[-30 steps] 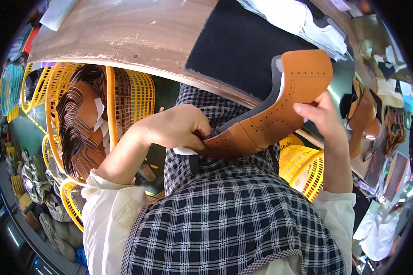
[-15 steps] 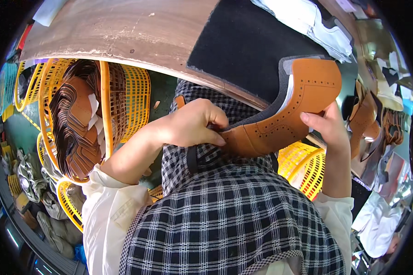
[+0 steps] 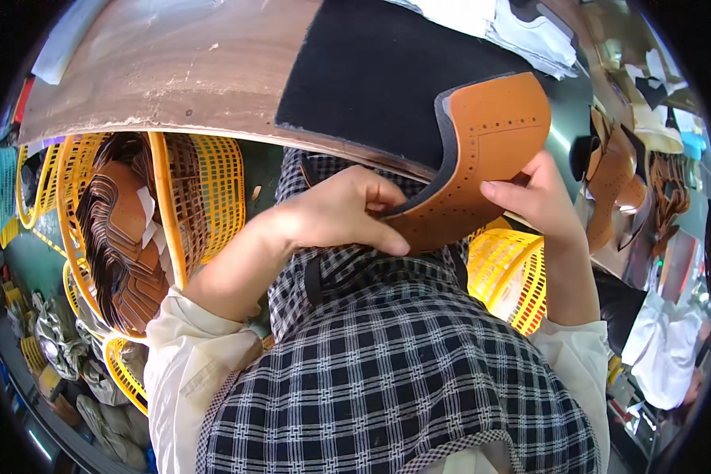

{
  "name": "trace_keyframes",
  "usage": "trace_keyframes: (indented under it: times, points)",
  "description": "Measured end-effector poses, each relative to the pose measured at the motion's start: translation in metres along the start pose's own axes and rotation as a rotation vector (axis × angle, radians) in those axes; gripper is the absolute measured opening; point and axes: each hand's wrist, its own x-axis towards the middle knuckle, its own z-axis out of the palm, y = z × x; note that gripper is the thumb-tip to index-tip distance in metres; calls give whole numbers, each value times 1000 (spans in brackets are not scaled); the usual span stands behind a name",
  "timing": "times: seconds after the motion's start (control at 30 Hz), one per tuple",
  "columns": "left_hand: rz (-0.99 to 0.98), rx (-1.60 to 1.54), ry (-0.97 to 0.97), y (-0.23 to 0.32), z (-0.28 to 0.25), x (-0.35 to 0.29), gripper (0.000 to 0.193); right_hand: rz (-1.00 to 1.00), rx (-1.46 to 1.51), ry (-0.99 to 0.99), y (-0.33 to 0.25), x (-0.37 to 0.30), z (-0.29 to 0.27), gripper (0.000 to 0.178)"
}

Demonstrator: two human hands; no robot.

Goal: Trimming leather shoe uppers and assembling shoe components in an industrial workshop.

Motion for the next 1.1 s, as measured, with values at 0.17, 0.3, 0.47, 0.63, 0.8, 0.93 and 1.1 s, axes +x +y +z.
trace_keyframes:
  times: [0.17,0.3,0.47,0.63,0.8,0.93,1.1]
  points:
    - [-78,44,173,-6,14,15,26,-53,-71,113,2,-1,7,23]
    - [-97,3,202,-7,15,13,26,-195,-370,282,11,4,22,14]
    - [-65,118,247,-3,24,27,22,-443,-700,421,13,6,35,12]
    - [245,655,274,2,35,26,23,-238,-316,349,-7,-11,30,18]
    - [172,-301,174,11,43,21,22,-221,88,292,-13,-31,32,22]
    - [281,-482,295,17,65,24,21,-373,130,346,-5,-39,32,20]
    - [351,-311,324,19,78,21,20,-367,134,381,-1,-47,29,20]
